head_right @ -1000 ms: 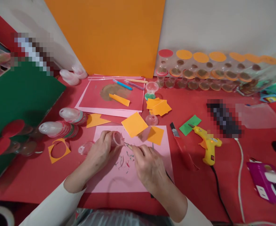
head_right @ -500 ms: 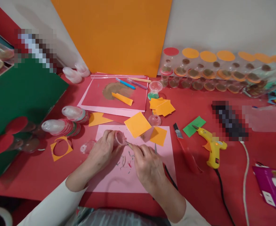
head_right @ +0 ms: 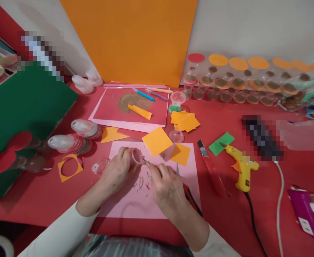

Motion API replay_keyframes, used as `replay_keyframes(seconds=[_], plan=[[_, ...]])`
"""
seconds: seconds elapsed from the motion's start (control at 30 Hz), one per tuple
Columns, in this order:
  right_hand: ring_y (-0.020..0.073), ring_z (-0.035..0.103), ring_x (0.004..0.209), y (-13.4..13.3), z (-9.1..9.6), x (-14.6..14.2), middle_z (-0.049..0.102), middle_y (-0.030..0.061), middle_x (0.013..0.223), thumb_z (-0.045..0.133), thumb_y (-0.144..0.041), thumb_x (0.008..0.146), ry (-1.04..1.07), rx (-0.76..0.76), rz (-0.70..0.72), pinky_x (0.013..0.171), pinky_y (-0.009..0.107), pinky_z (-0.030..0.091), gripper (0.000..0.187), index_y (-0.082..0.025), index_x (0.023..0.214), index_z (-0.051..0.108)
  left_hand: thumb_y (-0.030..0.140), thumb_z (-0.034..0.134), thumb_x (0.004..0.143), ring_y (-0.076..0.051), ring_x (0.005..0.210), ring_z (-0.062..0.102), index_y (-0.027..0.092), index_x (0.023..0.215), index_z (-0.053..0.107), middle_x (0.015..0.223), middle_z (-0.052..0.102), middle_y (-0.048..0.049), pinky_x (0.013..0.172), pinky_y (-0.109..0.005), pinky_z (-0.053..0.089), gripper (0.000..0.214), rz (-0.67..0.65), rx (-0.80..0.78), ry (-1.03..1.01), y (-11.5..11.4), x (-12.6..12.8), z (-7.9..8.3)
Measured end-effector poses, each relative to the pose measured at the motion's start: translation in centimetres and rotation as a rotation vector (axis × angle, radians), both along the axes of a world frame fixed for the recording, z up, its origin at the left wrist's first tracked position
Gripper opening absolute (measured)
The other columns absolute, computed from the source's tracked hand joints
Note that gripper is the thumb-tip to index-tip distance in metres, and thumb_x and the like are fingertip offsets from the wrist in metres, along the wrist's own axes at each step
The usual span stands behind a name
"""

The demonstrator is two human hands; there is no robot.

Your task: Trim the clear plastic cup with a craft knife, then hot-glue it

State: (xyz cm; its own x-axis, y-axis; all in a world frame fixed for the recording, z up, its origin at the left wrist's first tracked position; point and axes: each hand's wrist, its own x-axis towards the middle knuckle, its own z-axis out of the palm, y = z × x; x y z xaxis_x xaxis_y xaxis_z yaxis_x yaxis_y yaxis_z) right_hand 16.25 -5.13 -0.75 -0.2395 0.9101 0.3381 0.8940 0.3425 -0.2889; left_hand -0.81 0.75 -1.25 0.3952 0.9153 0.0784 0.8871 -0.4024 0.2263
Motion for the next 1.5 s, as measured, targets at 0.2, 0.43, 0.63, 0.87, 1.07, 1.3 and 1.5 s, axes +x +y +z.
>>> replay_keyframes(seconds=[0.2, 0.43, 0.63, 0.87, 1.07, 1.3, 1.5], plan=[[0.0144, 0.060, 0.063, 0.1, -0.2, -0.2, 0.063, 0.0032, 0.071, 0.040, -0.010, 0.093, -0.033, 0.015, -0.012, 0.051, 0.025, 0.039, 0.032, -0.015, 0.107, 0.068, 0.020, 0.051, 0.082, -0.021, 0.070, 0.062, 0.016, 0.092, 0.048, 0.086, 0.055, -0.0068, 0.053, -0.029, 0.048, 0.011, 0.000, -0.015, 0.021, 0.1, 0.1, 0.0], [0.0141, 0.059, 0.062, -0.1, -0.4, -0.6, 0.063, 0.0029, 0.070, 0.040, -0.009, 0.093, -0.084, 0.066, -0.024, 0.054, 0.026, 0.038, 0.032, -0.013, 0.109, 0.067, 0.020, 0.053, 0.081, -0.022, 0.073, 0.063, 0.015, 0.097, 0.049, 0.090, 0.057, -0.0078, 0.058, -0.032, 0.052, 0.016, -0.011, -0.060, 0.051, 0.2, -0.1, -0.1], [0.0150, 0.057, 0.061, -0.2, -0.5, -0.9, 0.062, 0.0044, 0.071, 0.042, -0.009, 0.091, -0.188, 0.127, -0.008, 0.055, 0.027, 0.038, 0.029, -0.009, 0.108, 0.066, 0.019, 0.053, 0.081, -0.023, 0.076, 0.064, 0.014, 0.101, 0.049, 0.093, 0.057, -0.0089, 0.055, -0.031, 0.051, 0.021, -0.008, -0.069, 0.064, 0.2, 0.0, 0.0], [0.0154, 0.055, 0.061, -0.6, -0.7, -1.4, 0.062, 0.0057, 0.072, 0.041, -0.006, 0.088, -0.267, 0.144, -0.030, 0.055, 0.028, 0.039, 0.032, -0.010, 0.110, 0.064, 0.018, 0.053, 0.081, -0.022, 0.077, 0.063, 0.016, 0.097, 0.048, 0.092, 0.056, -0.0074, 0.056, -0.029, 0.051, 0.018, -0.010, -0.086, 0.054, 0.2, -0.1, 0.1], [0.0142, 0.059, 0.062, -0.3, -0.9, -1.1, 0.064, 0.0031, 0.071, 0.047, -0.010, 0.088, -0.120, 0.067, -0.086, 0.052, 0.026, 0.036, 0.030, -0.017, 0.108, 0.068, 0.028, 0.059, 0.084, -0.024, 0.078, 0.065, 0.016, 0.100, 0.048, 0.095, 0.056, -0.0087, 0.058, -0.032, 0.051, 0.023, 0.041, -0.169, 0.071, 0.3, 0.1, 0.7], [0.0147, 0.064, 0.069, 0.0, -0.5, -0.1, 0.068, 0.0017, 0.077, 0.047, -0.014, 0.090, 0.059, -0.063, -0.101, 0.056, 0.023, 0.043, 0.029, -0.023, 0.106, 0.069, 0.031, 0.062, 0.085, -0.021, 0.079, 0.065, 0.018, 0.103, 0.048, 0.101, 0.055, -0.0070, 0.056, -0.029, 0.050, 0.026, 0.044, -0.143, -0.053, 0.1, -0.3, 0.4], [0.0142, 0.065, 0.071, -0.2, -0.7, 0.2, 0.068, 0.0028, 0.079, 0.046, -0.013, 0.090, 0.096, -0.073, -0.077, 0.060, 0.021, 0.045, 0.030, -0.022, 0.107, 0.068, 0.029, 0.066, 0.082, -0.023, 0.083, 0.066, 0.018, 0.108, 0.048, 0.103, 0.056, -0.0078, 0.058, -0.031, 0.052, 0.034, 0.021, -0.155, -0.081, 0.2, -0.8, 0.1]])
